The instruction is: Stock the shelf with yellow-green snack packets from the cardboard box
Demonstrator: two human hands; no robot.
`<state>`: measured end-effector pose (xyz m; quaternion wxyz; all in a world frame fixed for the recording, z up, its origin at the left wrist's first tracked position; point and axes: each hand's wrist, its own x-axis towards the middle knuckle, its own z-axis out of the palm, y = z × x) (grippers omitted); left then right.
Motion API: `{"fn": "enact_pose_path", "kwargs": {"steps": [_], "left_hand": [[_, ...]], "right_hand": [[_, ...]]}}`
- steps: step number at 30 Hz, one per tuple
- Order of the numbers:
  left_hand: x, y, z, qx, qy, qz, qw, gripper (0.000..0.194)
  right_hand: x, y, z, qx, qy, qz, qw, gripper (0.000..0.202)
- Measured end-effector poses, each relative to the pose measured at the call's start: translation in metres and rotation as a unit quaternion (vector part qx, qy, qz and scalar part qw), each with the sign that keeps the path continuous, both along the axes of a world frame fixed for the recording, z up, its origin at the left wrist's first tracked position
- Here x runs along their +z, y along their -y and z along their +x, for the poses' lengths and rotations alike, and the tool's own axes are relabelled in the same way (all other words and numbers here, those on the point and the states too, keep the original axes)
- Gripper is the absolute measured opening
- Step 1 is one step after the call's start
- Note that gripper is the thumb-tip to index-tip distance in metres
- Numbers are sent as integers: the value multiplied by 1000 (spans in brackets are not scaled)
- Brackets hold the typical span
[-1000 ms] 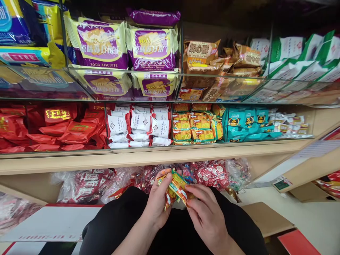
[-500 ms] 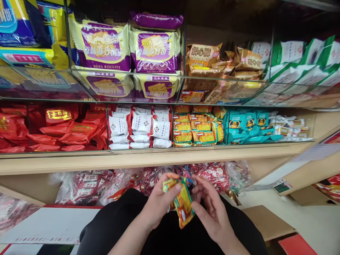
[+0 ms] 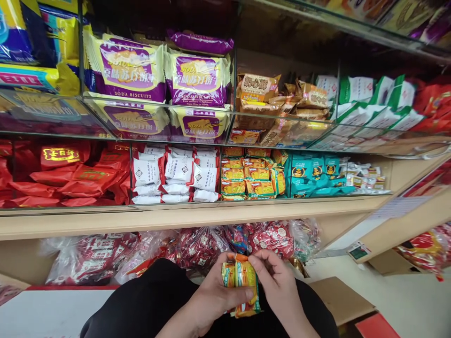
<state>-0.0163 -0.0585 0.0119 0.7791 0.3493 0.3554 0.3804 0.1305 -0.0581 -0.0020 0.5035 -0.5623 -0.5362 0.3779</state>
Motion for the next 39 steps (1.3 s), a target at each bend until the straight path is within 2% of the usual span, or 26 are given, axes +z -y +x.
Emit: {"fn": "enact_pose_path", "kwargs": {"steps": [3, 6, 8, 10, 12, 15, 18, 21, 23, 25, 26, 28, 30, 32, 34, 36, 39], "left_hand": [[3, 2, 4, 3, -51, 12, 999, 45], [5, 0, 2, 16, -73, 34, 997, 43], [4, -2, -3, 3, -77, 59, 995, 41], [4, -5, -9, -20, -75, 88, 993, 38], [4, -6, -14, -45, -62, 109, 991, 35], [6, -9, -21, -51, -38, 105, 992, 36], [13, -11, -25, -16, -23, 86, 996, 37], [20, -12, -27, 30, 10, 84, 996, 36], [23, -12, -28, 54, 27, 83, 995, 35], [24, -13, -29, 80, 34, 75, 993, 35], [24, -13, -29, 97, 37, 69, 992, 34], [24, -13, -29, 132, 45, 60, 988, 30], [23, -13, -29, 147, 50, 54, 986, 28], [23, -13, -29, 144, 47, 48, 987, 28], [23, -11, -29, 130, 39, 44, 990, 28], [22, -10, -27, 115, 32, 40, 992, 28], [21, -7, -26, 84, 35, 39, 995, 28]], "right_hand": [[0, 0, 0, -40, -41, -22, 998, 26], [0, -3, 5, -43, -82, -24, 995, 27], [1, -5, 11, -6, -87, -18, 996, 24], [2, -6, 16, 67, -79, -28, 994, 29], [4, -6, 20, 132, -74, -57, 987, 25], [9, -4, 20, 147, -114, -102, 977, 25], [21, -2, 22, 163, -173, -83, 968, 23], [38, 0, 27, 260, -109, -37, 959, 52], [51, 0, 30, 286, 7, -25, 958, 45], [62, -5, 31, 255, 94, -25, 962, 32], [67, -10, 31, 220, 115, -16, 969, 29], [77, -26, 31, 119, 137, 38, 983, 34], [87, -51, 33, -15, 168, 132, 977, 39], [97, -79, 36, -151, 229, 223, 936, 40], [104, -105, 40, -245, 320, 279, 871, 38], [107, -125, 43, -285, 419, 295, 810, 37], [108, -142, 47, -316, 519, 282, 743, 36]]}}
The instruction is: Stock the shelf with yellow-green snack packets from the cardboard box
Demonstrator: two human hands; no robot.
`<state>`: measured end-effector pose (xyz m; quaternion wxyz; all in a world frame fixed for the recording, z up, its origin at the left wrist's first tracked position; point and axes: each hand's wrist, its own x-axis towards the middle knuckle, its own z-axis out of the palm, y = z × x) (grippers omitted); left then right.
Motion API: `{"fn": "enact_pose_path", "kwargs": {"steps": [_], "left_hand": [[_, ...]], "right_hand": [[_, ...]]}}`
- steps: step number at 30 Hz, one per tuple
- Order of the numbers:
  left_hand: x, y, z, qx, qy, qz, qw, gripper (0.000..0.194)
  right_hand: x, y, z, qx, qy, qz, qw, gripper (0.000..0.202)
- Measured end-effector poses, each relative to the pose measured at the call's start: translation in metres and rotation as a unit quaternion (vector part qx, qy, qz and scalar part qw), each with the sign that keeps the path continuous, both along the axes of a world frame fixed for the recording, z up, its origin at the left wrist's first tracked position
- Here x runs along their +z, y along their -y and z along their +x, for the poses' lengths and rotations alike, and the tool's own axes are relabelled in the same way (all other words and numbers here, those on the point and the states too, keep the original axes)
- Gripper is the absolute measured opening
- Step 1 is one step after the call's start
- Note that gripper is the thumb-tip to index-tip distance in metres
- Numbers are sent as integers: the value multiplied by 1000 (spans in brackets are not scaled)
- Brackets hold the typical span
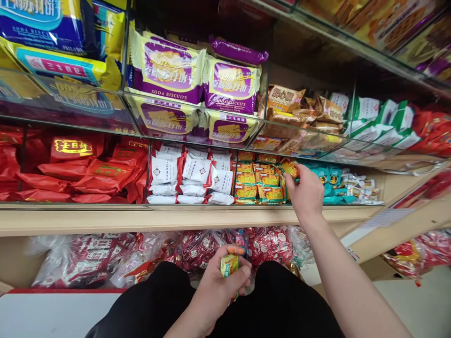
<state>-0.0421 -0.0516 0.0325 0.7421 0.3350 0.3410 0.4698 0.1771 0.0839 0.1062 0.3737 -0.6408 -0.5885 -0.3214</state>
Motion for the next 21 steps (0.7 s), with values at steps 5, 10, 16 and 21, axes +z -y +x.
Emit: {"fn": "enact_pose_path", "kwargs": {"steps": [5, 10, 16, 21], "left_hand": [[-2, 3, 1, -49, -29, -4, 998, 31], [-3, 4, 4, -65, -33, 3, 997, 31], [-2, 5, 7, -81, -38, 6, 996, 28], [-1, 6, 7, -97, -42, 19, 994, 29]], "right_hand": [[2, -13, 1, -57, 23, -20, 998, 27], [4, -21, -1, -59, -3, -13, 998, 23], [7, -36, -7, -97, -29, -36, 994, 23], [11, -45, -10, -114, -28, -52, 992, 27]]}}
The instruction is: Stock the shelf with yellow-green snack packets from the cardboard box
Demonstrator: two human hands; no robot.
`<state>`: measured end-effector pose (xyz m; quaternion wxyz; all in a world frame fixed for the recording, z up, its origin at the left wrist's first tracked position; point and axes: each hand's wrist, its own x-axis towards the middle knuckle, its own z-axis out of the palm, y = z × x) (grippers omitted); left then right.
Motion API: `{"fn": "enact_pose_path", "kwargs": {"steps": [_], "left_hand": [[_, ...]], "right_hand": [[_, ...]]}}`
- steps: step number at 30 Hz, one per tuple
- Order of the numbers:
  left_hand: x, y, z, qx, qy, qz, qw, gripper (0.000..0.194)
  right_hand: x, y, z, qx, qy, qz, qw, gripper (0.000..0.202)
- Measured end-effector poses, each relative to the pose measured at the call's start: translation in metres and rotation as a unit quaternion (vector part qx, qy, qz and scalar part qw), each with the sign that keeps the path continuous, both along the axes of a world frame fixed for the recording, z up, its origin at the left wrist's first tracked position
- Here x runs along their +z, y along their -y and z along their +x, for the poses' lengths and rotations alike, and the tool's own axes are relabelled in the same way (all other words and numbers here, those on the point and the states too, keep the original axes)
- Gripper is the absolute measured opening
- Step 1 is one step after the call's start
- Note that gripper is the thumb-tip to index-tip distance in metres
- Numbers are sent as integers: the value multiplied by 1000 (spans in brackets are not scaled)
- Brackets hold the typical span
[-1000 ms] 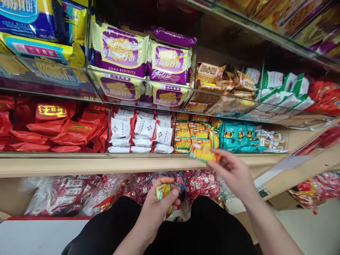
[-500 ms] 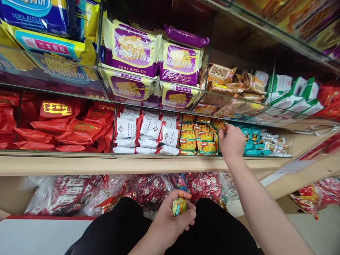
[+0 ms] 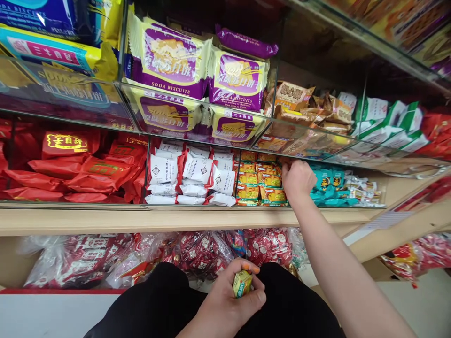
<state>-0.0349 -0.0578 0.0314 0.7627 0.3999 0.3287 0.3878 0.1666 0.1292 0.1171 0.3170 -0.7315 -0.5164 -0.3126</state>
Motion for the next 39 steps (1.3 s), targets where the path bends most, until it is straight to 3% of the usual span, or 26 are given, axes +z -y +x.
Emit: {"fn": "enact_pose_path", "kwargs": {"steps": [9, 14, 21, 27, 31, 33, 34, 36, 37, 39], "left_hand": [[-14, 0, 4, -9, -10, 40, 999, 25], [-19, 0, 7, -16, -10, 42, 999, 27], [-26, -1, 8, -11, -4, 54, 998, 31], [-19, -2, 12, -6, -1, -11, 1000, 34], [-10, -8, 9, 60, 146, -100, 982, 33], [-5, -12, 6, 103, 223, -132, 960, 30], [-3, -13, 4, 127, 245, -141, 951, 28], [-2, -15, 1, 180, 253, -142, 940, 28], [-2, -15, 1, 204, 247, -134, 938, 28], [-4, -14, 2, 239, 226, -106, 939, 30]], "right_hand": [[-12, 23, 5, 81, 58, 13, 995, 27], [-3, 14, 7, 48, 72, -44, 995, 27], [1, 22, 8, 97, 80, -54, 991, 27], [1, 25, 16, 136, 45, -20, 989, 23], [-6, 54, 5, 240, -62, 18, 969, 16], [-24, 88, -15, 327, -212, -41, 920, 15], [-36, 108, -27, 374, -302, -119, 869, 17], [-63, 145, -52, 409, -458, -284, 737, 23], [-76, 161, -63, 427, -522, -340, 656, 26], [-96, 180, -78, 445, -627, -363, 527, 33]]}}
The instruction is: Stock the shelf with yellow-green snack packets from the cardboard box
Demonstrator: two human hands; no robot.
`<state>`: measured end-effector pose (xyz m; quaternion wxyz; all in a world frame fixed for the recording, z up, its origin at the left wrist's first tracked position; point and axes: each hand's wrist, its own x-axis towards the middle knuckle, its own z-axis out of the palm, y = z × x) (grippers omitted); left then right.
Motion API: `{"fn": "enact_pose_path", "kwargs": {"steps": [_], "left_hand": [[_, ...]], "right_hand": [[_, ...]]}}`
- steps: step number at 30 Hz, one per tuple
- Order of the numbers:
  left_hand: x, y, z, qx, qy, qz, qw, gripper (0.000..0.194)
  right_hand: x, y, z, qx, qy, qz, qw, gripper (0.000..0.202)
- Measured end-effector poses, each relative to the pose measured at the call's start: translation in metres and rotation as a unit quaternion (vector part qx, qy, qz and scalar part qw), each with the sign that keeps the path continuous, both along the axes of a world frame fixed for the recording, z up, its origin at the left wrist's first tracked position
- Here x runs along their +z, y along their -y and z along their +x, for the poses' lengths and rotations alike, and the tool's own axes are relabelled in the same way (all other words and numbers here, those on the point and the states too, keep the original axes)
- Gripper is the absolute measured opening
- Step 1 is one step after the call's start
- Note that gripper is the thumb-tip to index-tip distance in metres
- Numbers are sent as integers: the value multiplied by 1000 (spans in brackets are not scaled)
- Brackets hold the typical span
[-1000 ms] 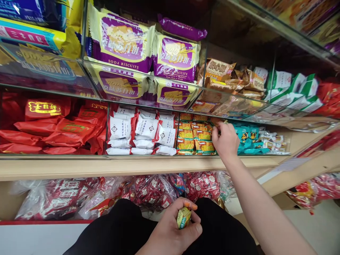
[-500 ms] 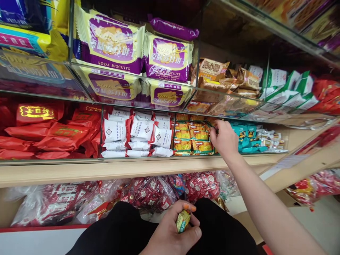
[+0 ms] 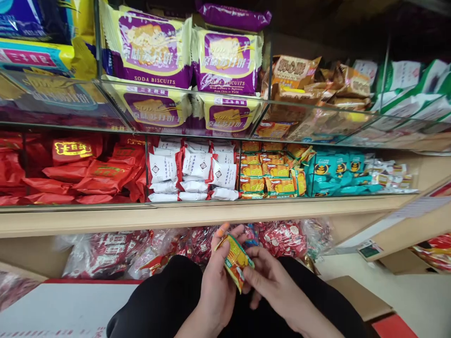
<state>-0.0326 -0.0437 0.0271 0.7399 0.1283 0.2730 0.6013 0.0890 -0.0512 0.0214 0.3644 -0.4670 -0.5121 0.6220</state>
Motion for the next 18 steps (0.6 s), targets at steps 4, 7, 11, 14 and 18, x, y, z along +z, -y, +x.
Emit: {"fn": "enact_pose_path", "kwargs": {"steps": [4, 7, 11, 14, 18], "left_hand": [[-6, 2, 7, -1, -36, 12, 999, 31], [-10, 0, 10, -30, -38, -12, 999, 27], [-12, -7, 12, -47, -64, -54, 995, 31], [-15, -9, 11, -37, -200, -30, 979, 30], [-21, -3, 6, -75, -380, 28, 922, 38]], "right_hand": [[-14, 3, -1, -48, -91, -3, 995, 30], [-15, -1, 8, -87, -68, 25, 994, 25], [-20, 1, 16, -66, -4, 86, 994, 23], [-22, 3, 22, -98, 112, 150, 977, 20], [-14, 4, 32, -44, 158, 184, 969, 52]]}}
